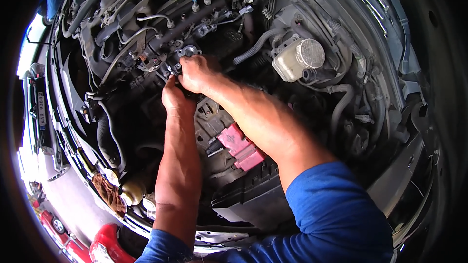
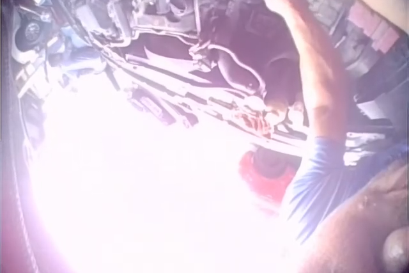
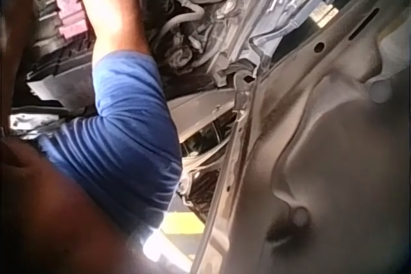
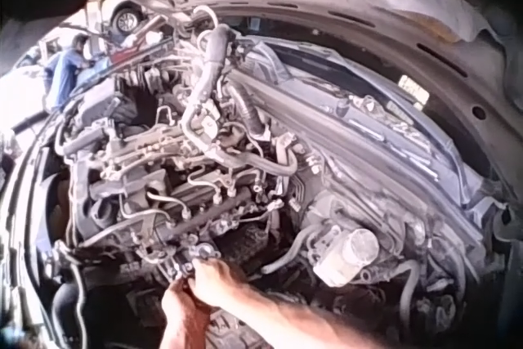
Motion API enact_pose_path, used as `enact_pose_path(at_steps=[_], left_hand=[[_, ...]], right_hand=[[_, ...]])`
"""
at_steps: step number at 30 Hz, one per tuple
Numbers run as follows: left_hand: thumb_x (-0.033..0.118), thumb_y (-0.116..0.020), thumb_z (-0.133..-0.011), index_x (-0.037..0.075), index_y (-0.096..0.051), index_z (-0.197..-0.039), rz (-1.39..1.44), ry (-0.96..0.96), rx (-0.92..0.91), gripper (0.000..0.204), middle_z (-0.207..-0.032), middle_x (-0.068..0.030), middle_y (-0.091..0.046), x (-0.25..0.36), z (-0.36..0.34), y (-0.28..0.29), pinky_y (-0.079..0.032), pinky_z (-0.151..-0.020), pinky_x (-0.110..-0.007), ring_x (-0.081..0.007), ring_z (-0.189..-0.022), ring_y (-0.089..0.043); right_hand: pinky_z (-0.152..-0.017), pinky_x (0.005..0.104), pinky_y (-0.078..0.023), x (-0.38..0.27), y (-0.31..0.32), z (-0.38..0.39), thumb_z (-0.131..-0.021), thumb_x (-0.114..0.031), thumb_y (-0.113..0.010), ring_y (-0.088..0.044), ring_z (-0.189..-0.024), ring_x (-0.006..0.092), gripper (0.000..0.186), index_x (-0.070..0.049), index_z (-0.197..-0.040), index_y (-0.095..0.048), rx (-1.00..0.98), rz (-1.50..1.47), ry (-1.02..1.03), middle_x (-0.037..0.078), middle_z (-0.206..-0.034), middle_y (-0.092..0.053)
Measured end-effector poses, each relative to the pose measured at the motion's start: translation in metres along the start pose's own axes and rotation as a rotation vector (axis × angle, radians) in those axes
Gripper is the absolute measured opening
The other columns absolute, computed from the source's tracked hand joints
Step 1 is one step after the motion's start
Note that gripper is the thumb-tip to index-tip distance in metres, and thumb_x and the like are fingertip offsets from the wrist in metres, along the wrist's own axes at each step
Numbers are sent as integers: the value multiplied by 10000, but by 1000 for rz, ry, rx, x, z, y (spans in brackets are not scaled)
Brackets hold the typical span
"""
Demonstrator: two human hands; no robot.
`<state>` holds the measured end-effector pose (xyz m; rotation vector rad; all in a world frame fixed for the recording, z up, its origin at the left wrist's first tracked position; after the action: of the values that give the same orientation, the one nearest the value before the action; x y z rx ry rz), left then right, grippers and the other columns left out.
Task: Replacing or repairing components on a car engine block using a socket wrench.
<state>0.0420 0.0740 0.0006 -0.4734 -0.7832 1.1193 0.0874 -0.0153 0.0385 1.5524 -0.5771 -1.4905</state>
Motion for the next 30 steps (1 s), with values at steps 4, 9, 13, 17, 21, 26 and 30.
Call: enact_pose_path(at_steps=[4, 9, 13, 17, 21, 26, 30], left_hand=[[246, -527, -950, 29, -586, -1099, -86, 44, -1, 271, -1047, -85, -639, 0, -5, -1, -469, -917, -419, -258, -1001, -605], [283, -318, -965, 11, -495, -1285, -154, 33, -129, 455, -1271, -193, -553, 0, -3, -2, -371, -1045, -516, -373, -1180, -517], [294, -363, -972, 6, -480, -1290, -306, 45, -125, 445, -1269, -196, -550, 0, 1, -6, -370, -1039, -534, -377, -1175, -517], [323, -353, -995, 22, -526, -1242, -118, 99, -136, 426, -1254, -144, -571, 1, 9, -10, -380, -1032, -500, -323, -1162, -533], [349, -317, -1001, 26, -506, -1274, -311, 133, -125, 463, -1274, -155, -562, 2, 7, -11, -377, -1035, -499, -331, -1183, -521], [371, -325, -971, 19, -476, -1317, -129, 113, -216, 516, -1314, -186, -528, 5, 4, -10, -345, -1049, -552, -377, -1218, -487], [354, -314, -969, 23, -484, -1311, -229, 163, -150, 506, -1303, -185, -536, 4, 1, -9, -350, -1047, -547, -379, -1203, -497]], right_hand=[[-871, 450, -519, -4, 3, -1, -822, -244, -590, -639, -1029, 349, 322, -61, -1082, -645, -66, 75, -44, 211, -1055, -664], [-882, 455, -517, -9, 12, 5, -837, -234, -583, -639, -1040, 352, 320, -61, -1098, -653, -79, 36, -109, 200, -1101, -659], [-889, 441, -517, -7, 14, 7, -847, -231, -578, -633, -1065, 343, 341, -53, -1128, -652, -154, 16, -141, 189, -1157, -644], [-856, 468, -522, -6, 12, 4, -793, -221, -619, -636, -998, 381, 317, -26, -1042, -640, -65, -13, -116, 211, -1038, -665], [-859, 466, -521, -7, 10, 3, -780, -237, -638, -640, -989, 383, 342, -28, -1051, -639, -61, -6, -86, 211, -1028, -667], [-834, 461, -530, -6, 13, 9, -785, -223, -623, -646, -972, 384, 300, -44, -1024, -644, -76, -1, -102, 206, -1021, -670], [-861, 461, -516, -4, 6, 5, -789, -222, -616, -632, -999, 384, 303, -28, -1020, -638, -99, -17, -104, 215, -1038, -662]])
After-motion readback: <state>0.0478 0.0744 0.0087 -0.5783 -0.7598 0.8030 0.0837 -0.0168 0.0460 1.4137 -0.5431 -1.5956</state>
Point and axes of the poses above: each hand's wrist, its own z-axis away from the middle knuckle, its own y-axis out of the back of the hand, x = y × z, the point moved 2 cm from there along -z, towards the middle knuckle
